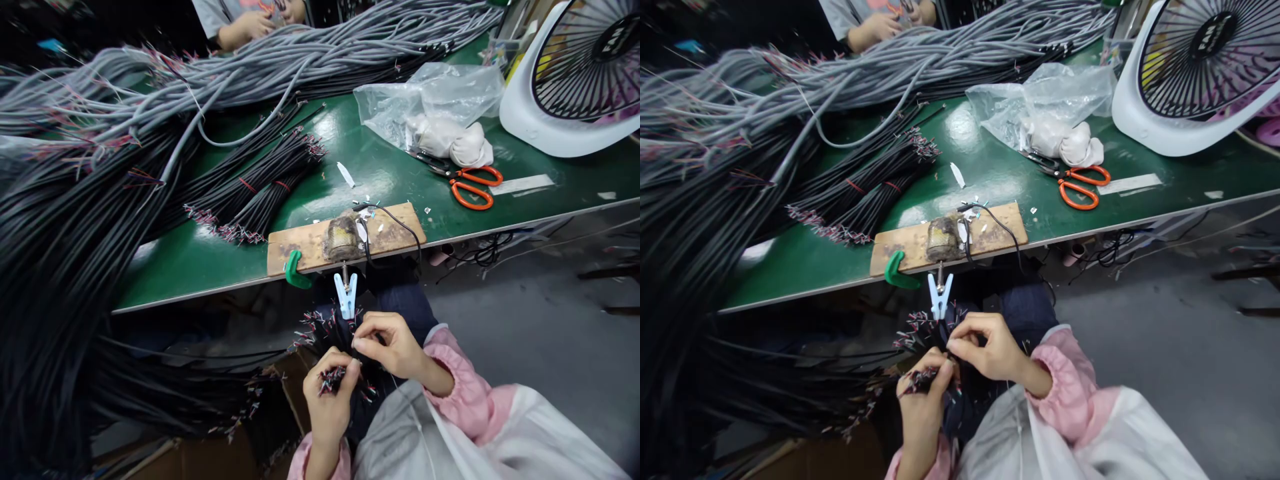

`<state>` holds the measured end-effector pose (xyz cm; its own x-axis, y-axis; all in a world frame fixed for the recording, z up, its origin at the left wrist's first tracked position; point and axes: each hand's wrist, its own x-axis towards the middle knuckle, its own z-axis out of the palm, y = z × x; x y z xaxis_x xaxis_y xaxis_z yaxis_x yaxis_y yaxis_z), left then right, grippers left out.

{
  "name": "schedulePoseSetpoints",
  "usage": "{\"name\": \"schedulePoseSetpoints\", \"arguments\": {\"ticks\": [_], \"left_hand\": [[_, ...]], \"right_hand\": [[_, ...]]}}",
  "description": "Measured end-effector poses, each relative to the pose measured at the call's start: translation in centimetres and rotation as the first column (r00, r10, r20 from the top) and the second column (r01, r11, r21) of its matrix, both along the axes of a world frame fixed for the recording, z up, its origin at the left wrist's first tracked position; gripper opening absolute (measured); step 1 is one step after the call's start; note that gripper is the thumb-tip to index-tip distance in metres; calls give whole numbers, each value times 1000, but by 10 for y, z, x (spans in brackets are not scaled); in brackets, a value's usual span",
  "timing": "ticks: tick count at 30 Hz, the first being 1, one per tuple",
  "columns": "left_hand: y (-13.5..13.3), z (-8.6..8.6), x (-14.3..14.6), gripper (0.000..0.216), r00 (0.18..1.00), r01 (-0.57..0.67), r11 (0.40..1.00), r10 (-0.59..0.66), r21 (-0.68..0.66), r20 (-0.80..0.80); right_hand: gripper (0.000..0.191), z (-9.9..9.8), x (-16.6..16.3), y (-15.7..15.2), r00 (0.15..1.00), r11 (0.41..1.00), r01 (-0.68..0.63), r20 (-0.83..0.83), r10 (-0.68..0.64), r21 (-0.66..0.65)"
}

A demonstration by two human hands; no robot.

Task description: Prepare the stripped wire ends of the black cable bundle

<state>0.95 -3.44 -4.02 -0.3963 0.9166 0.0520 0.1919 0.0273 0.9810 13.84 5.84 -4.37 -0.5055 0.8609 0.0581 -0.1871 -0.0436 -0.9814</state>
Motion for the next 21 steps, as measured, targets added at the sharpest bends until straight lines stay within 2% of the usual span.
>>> {"name": "schedulePoseSetpoints", "arguments": {"ticks": [3, 6, 9, 12, 15, 18, 21], "left_hand": [[3, 11, -1, 30, 992, 89, 996, -89, -2, -94], [5, 18, -1, 23, 988, 128, 991, -124, 43, -87], [4, 18, 2, 18, 985, 171, 982, -168, 76, -46], [3, 13, 5, 19, 979, 203, 978, -201, 56, -39], [2, 5, 3, 24, 996, 83, 996, -84, -26, -28], [1, -2, -4, 22, 998, -56, 993, 54, -101, -19], [1, -3, -9, 20, 996, -87, 985, 83, -150, -32]], "right_hand": [[48, 2, -1, 0, 999, 999, -42, -28, 43, 32], [55, -2, -3, 2, 993, 992, -105, -55, 109, 71], [56, -17, -11, 3, 989, 985, -144, -14, 146, 95], [62, -34, -22, 1, 982, 981, -187, 53, 184, 54], [59, -42, -28, -4, 977, 980, -199, 70, 200, -15], [54, -41, -27, -9, 987, 985, -149, 47, 154, -88], [51, -37, -20, -13, 997, 987, -74, 14, 77, -143]]}}
